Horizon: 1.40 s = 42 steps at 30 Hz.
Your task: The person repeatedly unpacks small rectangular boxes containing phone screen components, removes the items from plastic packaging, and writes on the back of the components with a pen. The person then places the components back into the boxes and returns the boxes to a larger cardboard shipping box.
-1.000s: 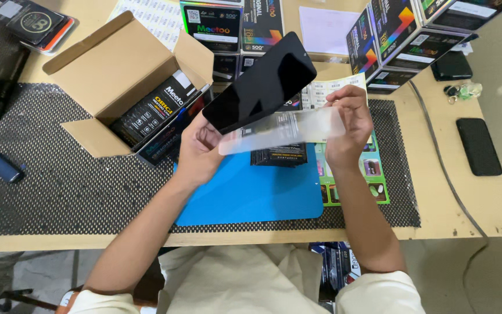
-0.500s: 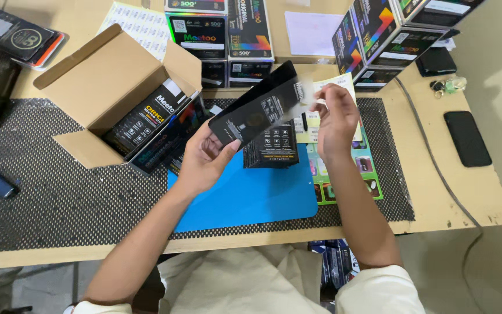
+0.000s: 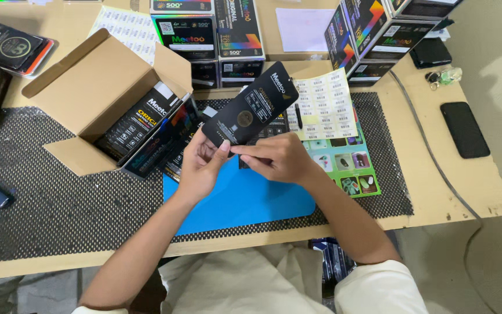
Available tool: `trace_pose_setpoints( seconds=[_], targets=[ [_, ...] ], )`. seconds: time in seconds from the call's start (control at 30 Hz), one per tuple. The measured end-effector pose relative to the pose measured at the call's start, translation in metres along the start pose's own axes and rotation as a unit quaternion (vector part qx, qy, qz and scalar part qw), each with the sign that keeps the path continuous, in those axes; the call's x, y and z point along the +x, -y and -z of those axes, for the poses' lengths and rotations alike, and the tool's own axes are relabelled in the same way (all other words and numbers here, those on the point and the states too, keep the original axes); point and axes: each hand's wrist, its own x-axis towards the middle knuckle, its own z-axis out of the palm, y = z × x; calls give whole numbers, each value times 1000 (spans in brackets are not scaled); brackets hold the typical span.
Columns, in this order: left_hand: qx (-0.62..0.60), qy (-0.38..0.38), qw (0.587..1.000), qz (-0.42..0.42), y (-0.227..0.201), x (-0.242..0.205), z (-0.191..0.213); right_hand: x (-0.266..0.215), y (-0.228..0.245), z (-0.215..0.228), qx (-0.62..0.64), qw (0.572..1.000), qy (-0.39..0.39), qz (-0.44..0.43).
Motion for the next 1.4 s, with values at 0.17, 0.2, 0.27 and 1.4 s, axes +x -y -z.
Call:
trace_pose_setpoints(
  seconds=[0.17,0.2,0.27,1.4],
  targets=[
    [35,3,999,-8,5,0,4,3,-12,16,-65,997,-28,3],
    [46,4,999,-10,4,0,4,3,-15,19,-61,997,-38,0],
    [46,4,999,-11,16,-3,9,-3,-26,20,-58,997,-53,-14],
    [57,258,951,159,-35,0,-6,-11,-27,34,242,928,-161,-234]
  ],
)
